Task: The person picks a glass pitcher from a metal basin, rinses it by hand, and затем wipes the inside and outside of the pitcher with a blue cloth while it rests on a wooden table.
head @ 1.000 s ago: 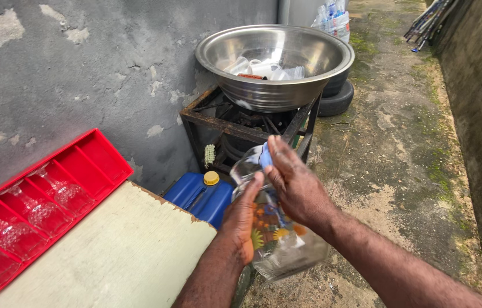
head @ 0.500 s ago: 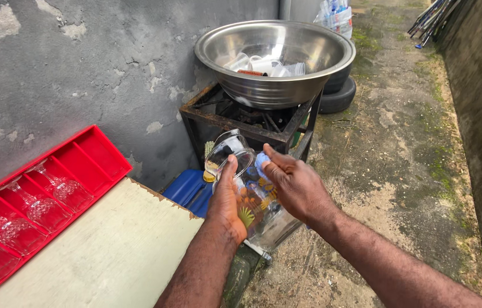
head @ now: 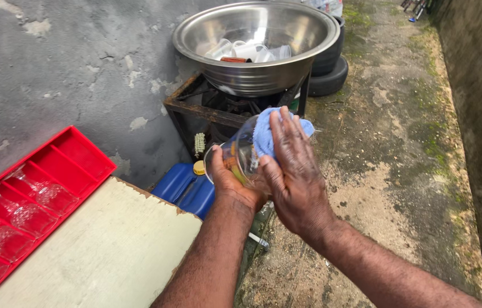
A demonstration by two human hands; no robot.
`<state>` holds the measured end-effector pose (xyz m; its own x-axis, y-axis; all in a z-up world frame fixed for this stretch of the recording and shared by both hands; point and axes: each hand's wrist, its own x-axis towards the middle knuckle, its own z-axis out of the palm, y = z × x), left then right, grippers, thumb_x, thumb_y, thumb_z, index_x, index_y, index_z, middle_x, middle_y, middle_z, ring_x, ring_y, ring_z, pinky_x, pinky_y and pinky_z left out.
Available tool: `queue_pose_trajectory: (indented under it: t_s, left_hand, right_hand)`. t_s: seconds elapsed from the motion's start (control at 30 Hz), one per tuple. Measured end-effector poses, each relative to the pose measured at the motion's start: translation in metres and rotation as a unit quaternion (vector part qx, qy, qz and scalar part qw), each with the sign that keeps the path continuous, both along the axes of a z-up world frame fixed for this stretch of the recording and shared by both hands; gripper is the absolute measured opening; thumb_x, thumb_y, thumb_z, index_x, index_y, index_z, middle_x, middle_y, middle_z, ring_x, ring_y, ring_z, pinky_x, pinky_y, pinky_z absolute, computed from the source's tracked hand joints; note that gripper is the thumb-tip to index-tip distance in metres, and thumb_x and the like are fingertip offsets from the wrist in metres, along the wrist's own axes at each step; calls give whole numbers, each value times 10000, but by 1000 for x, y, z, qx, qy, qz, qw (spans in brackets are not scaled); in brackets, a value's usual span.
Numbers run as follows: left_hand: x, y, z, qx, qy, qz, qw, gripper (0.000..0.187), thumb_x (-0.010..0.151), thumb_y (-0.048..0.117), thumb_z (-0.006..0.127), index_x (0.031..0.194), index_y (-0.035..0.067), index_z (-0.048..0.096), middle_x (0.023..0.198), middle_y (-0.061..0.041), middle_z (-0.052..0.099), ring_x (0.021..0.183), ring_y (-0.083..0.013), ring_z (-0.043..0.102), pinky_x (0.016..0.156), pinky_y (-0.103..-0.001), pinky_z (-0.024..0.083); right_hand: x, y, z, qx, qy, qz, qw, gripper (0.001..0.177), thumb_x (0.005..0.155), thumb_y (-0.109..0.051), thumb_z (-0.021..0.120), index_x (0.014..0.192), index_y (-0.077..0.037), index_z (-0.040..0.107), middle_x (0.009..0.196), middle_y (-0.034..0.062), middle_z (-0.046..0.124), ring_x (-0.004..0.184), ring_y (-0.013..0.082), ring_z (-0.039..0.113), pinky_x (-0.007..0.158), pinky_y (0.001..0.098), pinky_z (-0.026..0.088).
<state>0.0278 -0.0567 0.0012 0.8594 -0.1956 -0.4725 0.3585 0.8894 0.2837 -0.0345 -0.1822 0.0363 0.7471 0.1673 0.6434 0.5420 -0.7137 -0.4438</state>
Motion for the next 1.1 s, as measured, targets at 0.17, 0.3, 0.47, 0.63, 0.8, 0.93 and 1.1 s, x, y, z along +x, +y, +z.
queue_pose_trajectory:
  t_s: [0.17, 0.3, 0.47, 0.63, 0.8, 0.93, 1.1]
  left_hand:
    - [-11, -24, 6, -34, 38, 15, 999, 960, 872, 841, 349, 1517, 144, 487, 1440, -191, 578, 1339, -385, 548, 1099, -598, 445]
    - [-33, -49, 8, 45, 124, 38, 991, 889, 888, 813, 324, 1540, 218, 433, 1488, -179, 531, 1383, -349, 511, 1152, -635, 422]
    - [-27, -67, 3, -86, 53, 35, 994, 939, 891, 808, 232, 1524, 157, 473, 1477, -186, 569, 1363, -383, 537, 1106, -602, 435]
    - [-18, -83, 0, -110, 48, 69, 990, 924, 927, 795, 275, 1531, 127, 479, 1490, -195, 567, 1368, -388, 542, 1097, -571, 470]
    - [-26, -110, -6, -24, 88, 54, 994, 888, 903, 794, 297, 1518, 177, 474, 1493, -151, 581, 1350, -341, 577, 1099, -577, 479]
    - [-31, -129, -5, 56, 100, 50, 992, 882, 858, 785, 337, 1522, 218, 456, 1498, -137, 535, 1384, -328, 521, 1127, -604, 410]
    - [-26, -140, -12, -78, 130, 97, 984, 931, 915, 793, 393, 1557, 119, 384, 1508, -228, 516, 1438, -386, 521, 1165, -562, 450]
  right_hand:
    - [6, -21, -14, 32, 137, -27, 990, 627, 1093, -352, 374, 1640, -137, 155, 1732, 182, 144, 1575, 383, 99, 1234, 571, 118]
    - [21, -43, -17, 265, 288, -14, 920, 700, 1074, -406, 400, 1710, -224, 172, 1724, 113, 265, 1485, 350, 436, 1122, 540, 501]
    - [7, -58, -19, 68, 111, 5, 991, 590, 1085, -351, 399, 1610, -103, 299, 1704, 170, 221, 1580, 373, 171, 1265, 548, 168]
    - [7, -72, -17, 39, 88, 50, 994, 555, 1085, -355, 398, 1605, -163, 362, 1705, 163, 261, 1586, 366, 179, 1260, 542, 169]
    - [35, -99, -18, 85, 139, 10, 987, 573, 1071, -374, 386, 1602, -163, 338, 1664, 131, 339, 1539, 344, 287, 1247, 521, 265]
    - [36, -118, -24, 242, 305, -24, 921, 627, 1091, -398, 368, 1702, -274, 295, 1614, 127, 462, 1433, 311, 535, 1186, 487, 482]
    - [5, -121, -29, 54, 117, 13, 992, 526, 1109, -316, 403, 1601, -130, 372, 1696, 177, 281, 1572, 381, 204, 1245, 564, 198]
